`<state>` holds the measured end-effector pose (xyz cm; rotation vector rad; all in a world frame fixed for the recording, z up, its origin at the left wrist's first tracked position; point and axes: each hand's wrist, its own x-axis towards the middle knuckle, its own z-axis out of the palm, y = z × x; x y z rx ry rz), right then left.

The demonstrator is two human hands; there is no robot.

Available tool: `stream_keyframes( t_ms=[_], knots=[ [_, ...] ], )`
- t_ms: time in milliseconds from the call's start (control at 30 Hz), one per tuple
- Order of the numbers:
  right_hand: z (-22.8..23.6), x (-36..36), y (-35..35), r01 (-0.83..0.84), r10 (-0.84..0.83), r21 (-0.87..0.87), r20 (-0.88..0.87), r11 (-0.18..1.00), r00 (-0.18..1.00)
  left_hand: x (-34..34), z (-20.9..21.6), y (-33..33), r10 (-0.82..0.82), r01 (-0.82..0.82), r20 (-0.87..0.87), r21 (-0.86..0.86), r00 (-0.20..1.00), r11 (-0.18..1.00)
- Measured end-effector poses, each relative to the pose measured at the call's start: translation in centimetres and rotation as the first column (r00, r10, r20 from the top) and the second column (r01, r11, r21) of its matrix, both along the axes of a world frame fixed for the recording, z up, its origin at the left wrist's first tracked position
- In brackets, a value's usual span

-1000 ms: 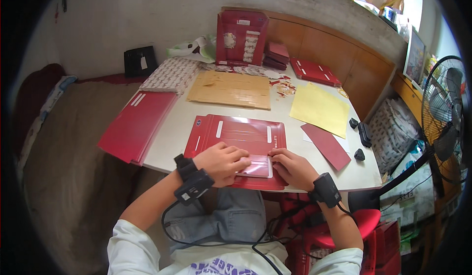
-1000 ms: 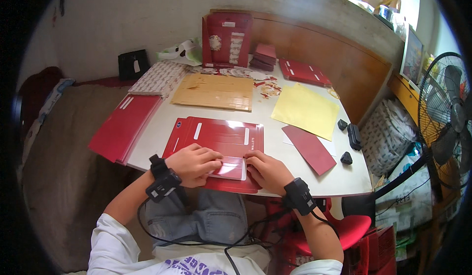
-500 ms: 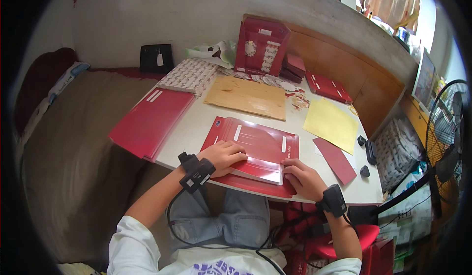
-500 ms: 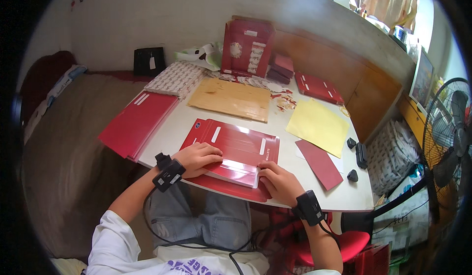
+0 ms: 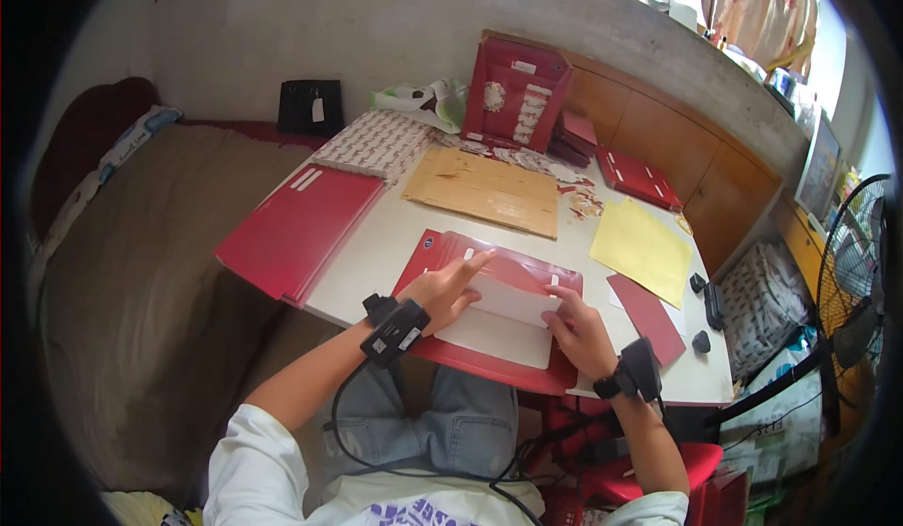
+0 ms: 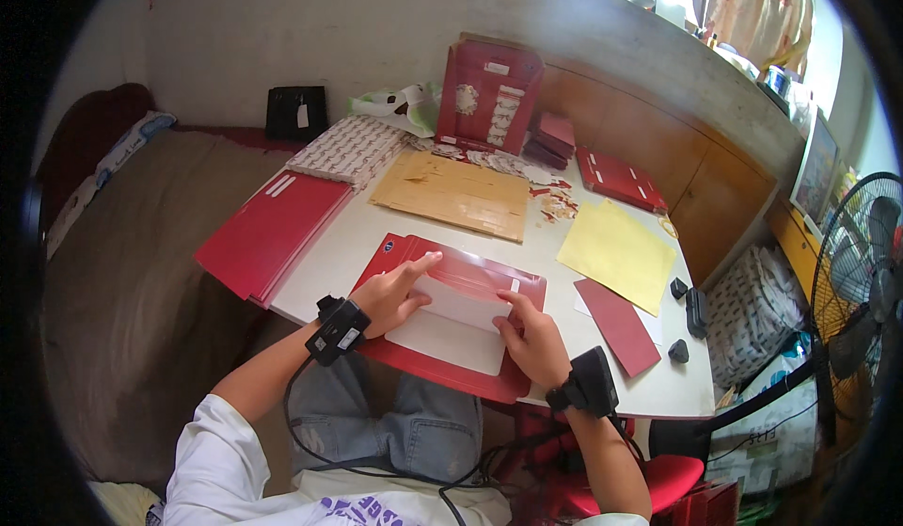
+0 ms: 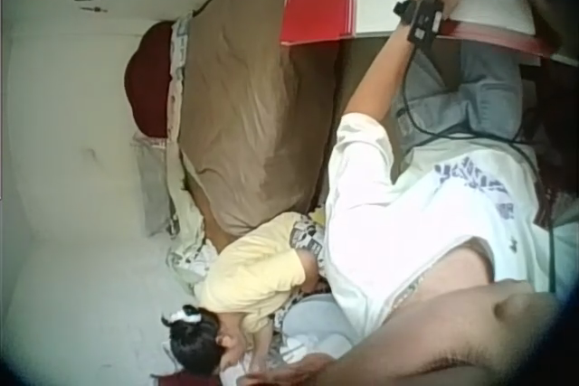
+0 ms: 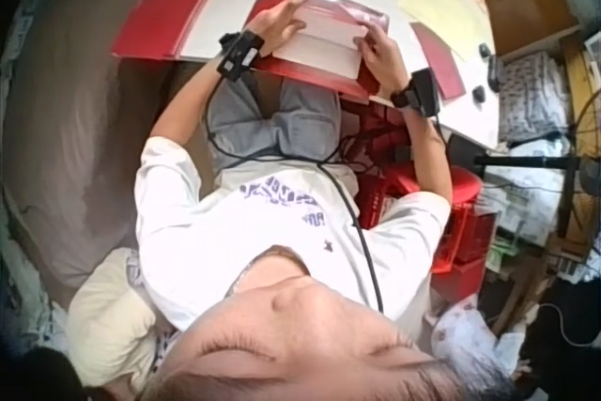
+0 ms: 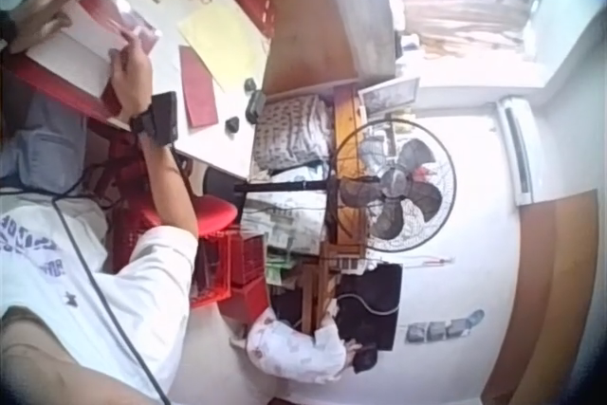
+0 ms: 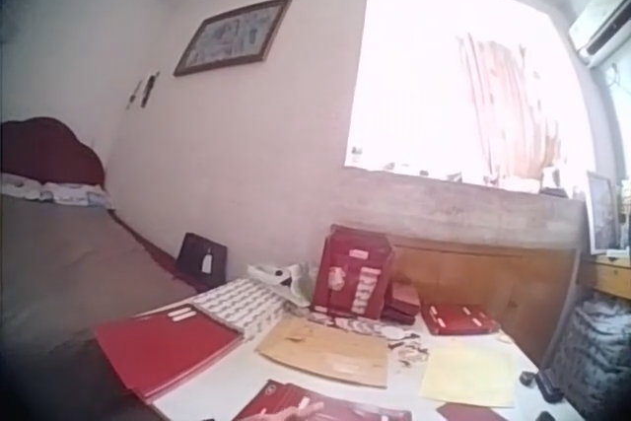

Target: Assembling and folding cardboard wallets into red display folders.

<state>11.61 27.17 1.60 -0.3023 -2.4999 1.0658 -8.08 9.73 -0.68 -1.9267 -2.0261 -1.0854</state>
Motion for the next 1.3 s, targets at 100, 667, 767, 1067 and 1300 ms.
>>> stream_keyframes(
  t_ms=[100, 667, 767, 1067, 1300],
  knots=[
    [-0.5, -1.2, 0.4, 0.012, -0.014, -0.032, -0.065, 0.999, 0.998, -0.1, -0.8, 0.7, 0.083, -0.083, -0.035, -0.003, 0.996, 0.997],
    [-1.6, -2.7, -0.2, -0.024, 0.153, 0.740, -0.107, 0.672, 0.982, 0.1, -1.8, 1.2, -0.113, -0.012, -0.527, -0.228, 0.842, 0.974],
    [-1.6, -2.4, -0.7, -0.023, 0.144, 0.726, -0.105, 0.687, 0.984, 0.2, -1.3, 1.1, -0.167, 0.004, -0.385, -0.390, 0.908, 0.921],
    [-0.9, -1.9, -1.4, -0.128, 0.159, 0.669, 0.015, 0.732, 0.987, -0.2, -0.3, 1.3, -0.246, 0.102, -0.212, -0.525, 0.946, 0.845],
    [-2.1, -1.9, -0.8, -0.101, 0.116, 0.618, 0.015, 0.780, 0.993, 0.6, -0.6, 1.1, -0.117, -0.028, -0.302, -0.436, 0.946, 0.899]
  ],
)
